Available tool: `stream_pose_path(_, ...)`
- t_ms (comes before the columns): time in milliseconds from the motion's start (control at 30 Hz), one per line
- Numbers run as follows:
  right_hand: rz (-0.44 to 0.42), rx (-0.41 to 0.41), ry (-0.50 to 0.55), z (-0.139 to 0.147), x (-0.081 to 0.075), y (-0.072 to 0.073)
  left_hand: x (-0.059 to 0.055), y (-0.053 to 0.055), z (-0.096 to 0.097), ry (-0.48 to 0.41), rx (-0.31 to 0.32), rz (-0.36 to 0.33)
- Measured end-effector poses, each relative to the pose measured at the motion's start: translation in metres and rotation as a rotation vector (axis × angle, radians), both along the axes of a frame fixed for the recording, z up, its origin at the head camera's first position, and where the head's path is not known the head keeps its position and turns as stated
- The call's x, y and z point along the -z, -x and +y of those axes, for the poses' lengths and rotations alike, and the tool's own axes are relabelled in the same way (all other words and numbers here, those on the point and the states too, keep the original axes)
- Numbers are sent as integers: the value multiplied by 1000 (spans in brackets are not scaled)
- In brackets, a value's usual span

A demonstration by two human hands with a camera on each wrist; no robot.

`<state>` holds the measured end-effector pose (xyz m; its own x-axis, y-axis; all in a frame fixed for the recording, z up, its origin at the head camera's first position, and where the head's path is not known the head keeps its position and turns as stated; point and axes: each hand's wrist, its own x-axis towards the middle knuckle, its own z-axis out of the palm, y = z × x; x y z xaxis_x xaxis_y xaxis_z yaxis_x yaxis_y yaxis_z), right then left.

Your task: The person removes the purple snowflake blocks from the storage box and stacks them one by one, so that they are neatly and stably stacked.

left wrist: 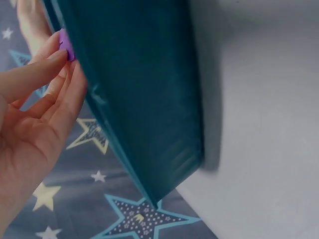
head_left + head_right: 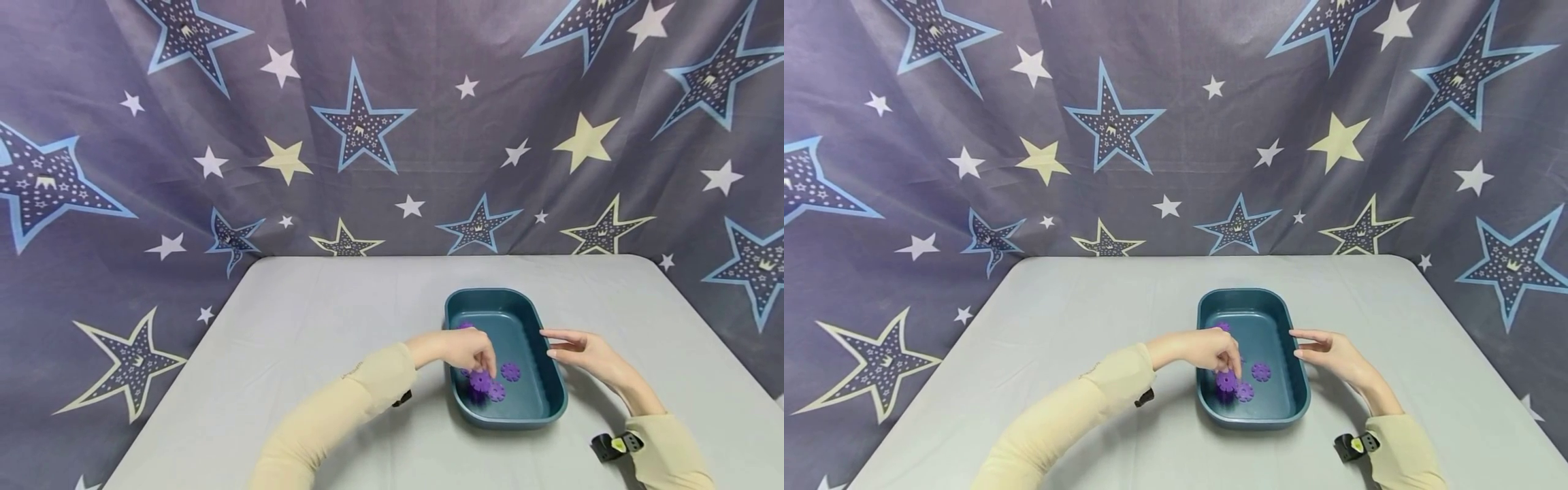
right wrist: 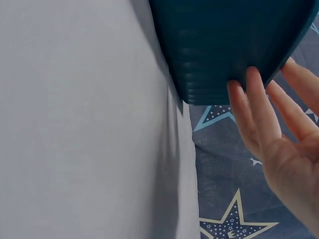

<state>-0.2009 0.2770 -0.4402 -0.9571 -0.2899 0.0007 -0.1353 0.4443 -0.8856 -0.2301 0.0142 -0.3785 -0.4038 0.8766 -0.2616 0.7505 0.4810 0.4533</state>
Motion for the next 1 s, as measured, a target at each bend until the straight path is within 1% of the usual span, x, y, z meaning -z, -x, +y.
stream_pose_path(100, -1, 12, -9, 0, 1, 0, -4, 0, -6, -38, -19, 12)
stream_pose_path(200, 10, 1, -2, 0, 1, 0, -10, 0, -14, -87, -42, 11)
stream_pose_path(367, 21, -14, 31, -1, -2, -2, -18, 3, -30, -161, -75, -4)
stream_pose_path(467, 14, -12, 42, -3, -3, -3, -21, 6, -40, -199, -100, -28)
stream_pose_path(567, 10, -12, 39, -3, -4, -4, -22, 9, -49, -241, -123, -47)
stream_pose_path(700, 8, -7, 36, -3, -3, -4, -20, 13, -61, -279, -148, -50)
stream_pose_path(833, 9, -6, 34, -3, -2, -3, -17, 16, -73, -304, -207, -83)
stream_pose_path(1000, 5, -5, 27, -2, -2, -3, -10, 21, -87, -328, -273, -101)
